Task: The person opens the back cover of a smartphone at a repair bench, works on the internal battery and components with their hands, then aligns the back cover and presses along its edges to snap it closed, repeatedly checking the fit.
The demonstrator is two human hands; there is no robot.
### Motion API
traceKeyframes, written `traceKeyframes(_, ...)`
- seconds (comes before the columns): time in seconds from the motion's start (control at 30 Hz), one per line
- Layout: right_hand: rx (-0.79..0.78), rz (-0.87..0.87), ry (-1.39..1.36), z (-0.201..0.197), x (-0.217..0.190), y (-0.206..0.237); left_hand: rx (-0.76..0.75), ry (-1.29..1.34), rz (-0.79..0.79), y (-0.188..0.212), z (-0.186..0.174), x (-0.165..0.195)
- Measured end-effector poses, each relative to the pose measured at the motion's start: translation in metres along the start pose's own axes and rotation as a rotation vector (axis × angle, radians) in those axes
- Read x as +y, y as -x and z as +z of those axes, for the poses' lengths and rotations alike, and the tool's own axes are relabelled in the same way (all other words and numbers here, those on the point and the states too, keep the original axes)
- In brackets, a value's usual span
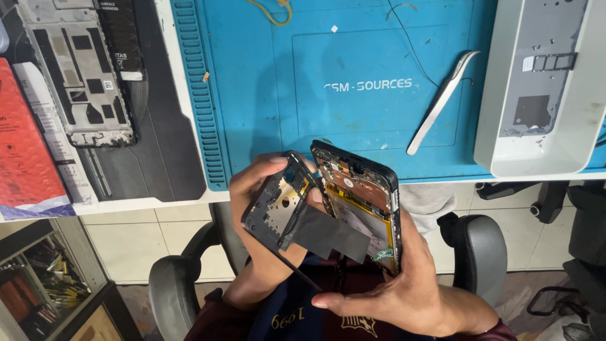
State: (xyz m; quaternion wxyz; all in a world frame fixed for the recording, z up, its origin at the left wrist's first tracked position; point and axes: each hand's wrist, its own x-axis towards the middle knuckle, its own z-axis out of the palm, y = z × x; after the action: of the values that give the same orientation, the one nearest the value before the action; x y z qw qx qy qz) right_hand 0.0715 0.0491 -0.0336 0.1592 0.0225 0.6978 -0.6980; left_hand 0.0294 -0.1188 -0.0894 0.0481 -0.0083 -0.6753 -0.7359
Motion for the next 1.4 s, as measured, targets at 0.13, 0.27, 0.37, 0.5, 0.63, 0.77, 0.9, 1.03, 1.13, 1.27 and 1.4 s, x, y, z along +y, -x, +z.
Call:
traceKeyframes(0.13, -0.007, -0.005, 0.015, 0.000, -0.001, -0.001, 0.010, 0.032, -0.004, -0.001, 0.000, -0.001)
traceKeyframes(0.27, -0.030, 0.019, 0.017, -0.003, -0.003, -0.003, 0.009, -0.017, 0.012, -0.001, 0.001, 0.000)
traceKeyframes(0.37, -0.047, 0.041, -0.074, -0.003, -0.004, -0.004, -0.005, 0.009, -0.007, 0.000, 0.000, 0.002)
traceKeyframes(0.5, -0.047, 0.077, -0.120, -0.006, -0.004, -0.004, -0.055, 0.003, -0.046, 0.002, -0.003, 0.010)
traceKeyframes(0.63, -0.060, 0.112, -0.143, -0.011, -0.005, -0.004, -0.058, -0.050, -0.029, 0.001, -0.004, 0.015)
traceKeyframes(0.77, -0.054, 0.135, -0.164, -0.015, -0.006, -0.002, -0.066, -0.039, -0.024, 0.001, -0.005, 0.018)
traceKeyframes(0.9, -0.057, 0.157, -0.198, -0.019, -0.003, 0.000, -0.066, -0.051, -0.024, 0.002, -0.006, 0.017)
traceKeyframes(1.03, -0.063, 0.174, -0.245, -0.022, 0.000, 0.003, -0.067, -0.057, -0.011, 0.002, -0.007, 0.016)
traceKeyframes(1.13, -0.058, 0.209, -0.286, -0.024, 0.001, 0.005, -0.056, -0.042, 0.000, 0.003, -0.006, 0.017)
traceKeyframes(1.27, -0.035, 0.294, -0.345, -0.029, 0.000, 0.007, -0.069, 0.026, -0.031, 0.004, -0.007, 0.020)
traceKeyframes(1.4, -0.010, 0.308, -0.371, -0.031, 0.001, 0.008, -0.114, 0.090, -0.019, 0.003, -0.011, 0.022)
